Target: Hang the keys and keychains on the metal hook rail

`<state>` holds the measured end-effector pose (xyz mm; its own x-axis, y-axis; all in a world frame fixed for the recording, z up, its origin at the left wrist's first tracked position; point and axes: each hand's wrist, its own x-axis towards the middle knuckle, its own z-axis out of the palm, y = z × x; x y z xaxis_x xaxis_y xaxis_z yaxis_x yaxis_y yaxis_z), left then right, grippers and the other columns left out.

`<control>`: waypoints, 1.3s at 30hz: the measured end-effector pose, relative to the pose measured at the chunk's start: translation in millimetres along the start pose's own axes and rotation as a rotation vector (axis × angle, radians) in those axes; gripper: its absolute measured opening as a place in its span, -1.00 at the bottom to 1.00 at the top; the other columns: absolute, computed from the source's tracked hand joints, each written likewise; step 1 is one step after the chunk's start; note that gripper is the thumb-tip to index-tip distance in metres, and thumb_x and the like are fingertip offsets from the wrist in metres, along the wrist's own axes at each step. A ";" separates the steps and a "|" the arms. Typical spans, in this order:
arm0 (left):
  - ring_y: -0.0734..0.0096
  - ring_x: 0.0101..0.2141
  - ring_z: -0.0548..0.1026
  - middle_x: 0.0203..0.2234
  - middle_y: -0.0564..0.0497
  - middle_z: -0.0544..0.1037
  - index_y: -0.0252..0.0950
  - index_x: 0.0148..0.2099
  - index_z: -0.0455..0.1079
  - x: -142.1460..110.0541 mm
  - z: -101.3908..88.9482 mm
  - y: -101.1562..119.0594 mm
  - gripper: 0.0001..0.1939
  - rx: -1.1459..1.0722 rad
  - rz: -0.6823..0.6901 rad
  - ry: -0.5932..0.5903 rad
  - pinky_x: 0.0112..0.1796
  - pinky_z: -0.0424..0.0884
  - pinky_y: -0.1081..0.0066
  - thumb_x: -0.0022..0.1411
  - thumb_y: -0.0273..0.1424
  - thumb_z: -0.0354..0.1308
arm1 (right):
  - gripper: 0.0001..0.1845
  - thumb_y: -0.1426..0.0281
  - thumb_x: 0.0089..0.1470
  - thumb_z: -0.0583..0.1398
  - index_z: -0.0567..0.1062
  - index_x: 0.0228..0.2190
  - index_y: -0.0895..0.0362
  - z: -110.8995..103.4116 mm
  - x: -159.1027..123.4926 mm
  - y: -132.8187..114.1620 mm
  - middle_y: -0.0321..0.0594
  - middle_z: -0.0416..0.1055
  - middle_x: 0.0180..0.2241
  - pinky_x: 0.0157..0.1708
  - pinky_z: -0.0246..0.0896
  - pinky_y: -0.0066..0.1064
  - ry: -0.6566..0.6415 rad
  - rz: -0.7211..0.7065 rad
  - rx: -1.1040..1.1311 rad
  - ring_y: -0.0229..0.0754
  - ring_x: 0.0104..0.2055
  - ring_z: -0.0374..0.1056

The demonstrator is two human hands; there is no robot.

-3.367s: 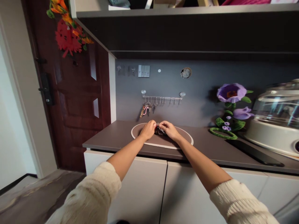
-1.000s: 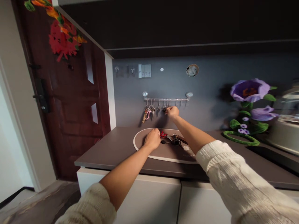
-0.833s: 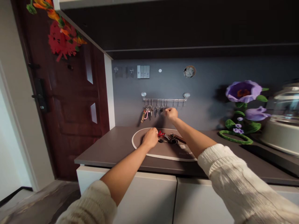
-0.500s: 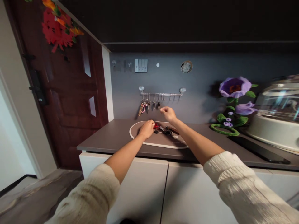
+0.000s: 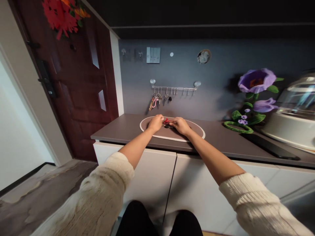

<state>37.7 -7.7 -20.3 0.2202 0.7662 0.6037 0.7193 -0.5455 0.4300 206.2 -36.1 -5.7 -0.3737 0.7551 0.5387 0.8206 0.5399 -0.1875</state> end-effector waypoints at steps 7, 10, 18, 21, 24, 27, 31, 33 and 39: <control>0.39 -0.26 0.35 -0.32 -0.05 0.45 -0.30 -0.35 0.33 1.9 1.1 -4.1 -0.81 -0.010 0.016 -0.016 -0.18 0.24 0.40 0.18 -0.50 -0.11 | -0.77 0.27 0.04 0.11 0.51 -0.26 -0.03 6.3 1.3 5.9 -0.24 0.46 -0.22 -0.18 0.02 -0.35 -0.120 -0.108 -0.221 -0.15 -0.15 0.28; 0.40 -0.27 0.35 -0.33 -0.05 0.45 -0.30 -0.35 0.33 1.6 0.1 -3.6 -0.81 -0.018 0.026 -0.033 -0.19 0.24 0.40 0.18 -0.50 -0.11 | -0.77 0.28 0.06 0.09 0.52 -0.28 -0.02 5.4 1.1 3.6 -0.24 0.47 -0.24 -0.21 0.00 -0.37 -0.139 -0.110 -0.245 -0.16 -0.16 0.28; 0.40 -0.30 0.35 -0.38 -0.03 0.45 -0.31 -0.38 0.32 3.4 2.3 -6.5 -0.83 -0.038 0.050 -0.035 -0.21 0.24 0.40 0.17 -0.50 -0.08 | -0.77 0.33 0.08 0.06 0.52 -0.35 0.07 4.2 0.7 -2.9 -0.16 0.48 -0.28 -0.32 -0.05 -0.41 -0.101 -0.050 -0.251 -0.15 -0.19 0.29; 0.41 -0.30 0.35 -0.38 -0.02 0.45 -0.31 -0.38 0.33 2.6 2.0 -6.4 -0.84 -0.041 0.059 -0.038 -0.21 0.25 0.41 0.17 -0.50 -0.08 | -0.76 0.34 0.09 0.05 0.51 -0.34 0.07 4.9 1.2 -3.0 -0.16 0.48 -0.28 -0.34 -0.07 -0.42 -0.094 -0.024 -0.257 -0.16 -0.21 0.30; 0.42 -0.31 0.35 -0.38 -0.02 0.45 -0.31 -0.37 0.33 1.5 0.9 -4.8 -0.83 -0.053 0.068 -0.040 -0.21 0.25 0.40 0.17 -0.50 -0.08 | -0.74 0.33 0.10 0.03 0.50 -0.37 0.10 4.5 1.8 -3.2 -0.15 0.47 -0.32 -0.35 -0.09 -0.42 -0.088 0.019 -0.270 -0.16 -0.25 0.30; 0.41 -0.31 0.35 -0.38 -0.02 0.45 -0.31 -0.38 0.34 0.8 0.0 -2.5 -0.83 -0.065 0.079 -0.041 -0.21 0.25 0.40 0.17 -0.49 -0.08 | -0.72 0.33 0.12 -0.01 0.48 -0.37 0.11 2.8 1.4 -4.2 -0.12 0.47 -0.33 -0.36 -0.12 -0.41 -0.083 0.056 -0.277 -0.15 -0.27 0.29; 0.41 -0.29 0.35 -0.37 -0.02 0.45 -0.31 -0.35 0.35 -0.6 -1.7 1.6 -0.84 -0.071 0.109 -0.059 -0.21 0.25 0.41 0.17 -0.46 -0.05 | -0.71 0.36 0.14 -0.05 0.46 -0.36 0.11 -0.2 -0.2 -6.2 -0.13 0.47 -0.36 -0.34 -0.13 -0.40 -0.071 0.075 -0.251 -0.15 -0.27 0.27; 0.41 -0.28 0.35 -0.36 -0.01 0.45 -0.31 -0.34 0.36 -2.2 -3.0 3.8 -0.85 -0.073 0.127 -0.064 -0.20 0.25 0.42 0.17 -0.43 -0.04 | -0.70 0.38 0.14 -0.06 0.45 -0.36 0.12 -1.5 -0.9 -7.5 -0.13 0.46 -0.36 -0.33 -0.13 -0.40 -0.061 0.081 -0.244 -0.16 -0.27 0.27; 0.46 -0.36 0.35 -0.38 0.01 0.42 -0.30 -0.33 0.37 -6.0 -5.1 6.6 -0.86 -0.074 0.171 -0.071 -0.26 0.26 0.45 0.13 -0.35 0.05 | -0.71 0.37 0.14 -0.07 0.43 -0.37 0.15 -3.9 -0.7 -11.1 -0.09 0.45 -0.34 -0.37 -0.14 -0.43 -0.017 0.076 -0.246 -0.17 -0.28 0.26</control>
<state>37.8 -17.6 -17.6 0.3830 0.6810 0.6242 0.6175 -0.6912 0.3753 199.0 -44.1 -0.8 -0.3124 0.7975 0.5162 0.9264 0.3760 -0.0203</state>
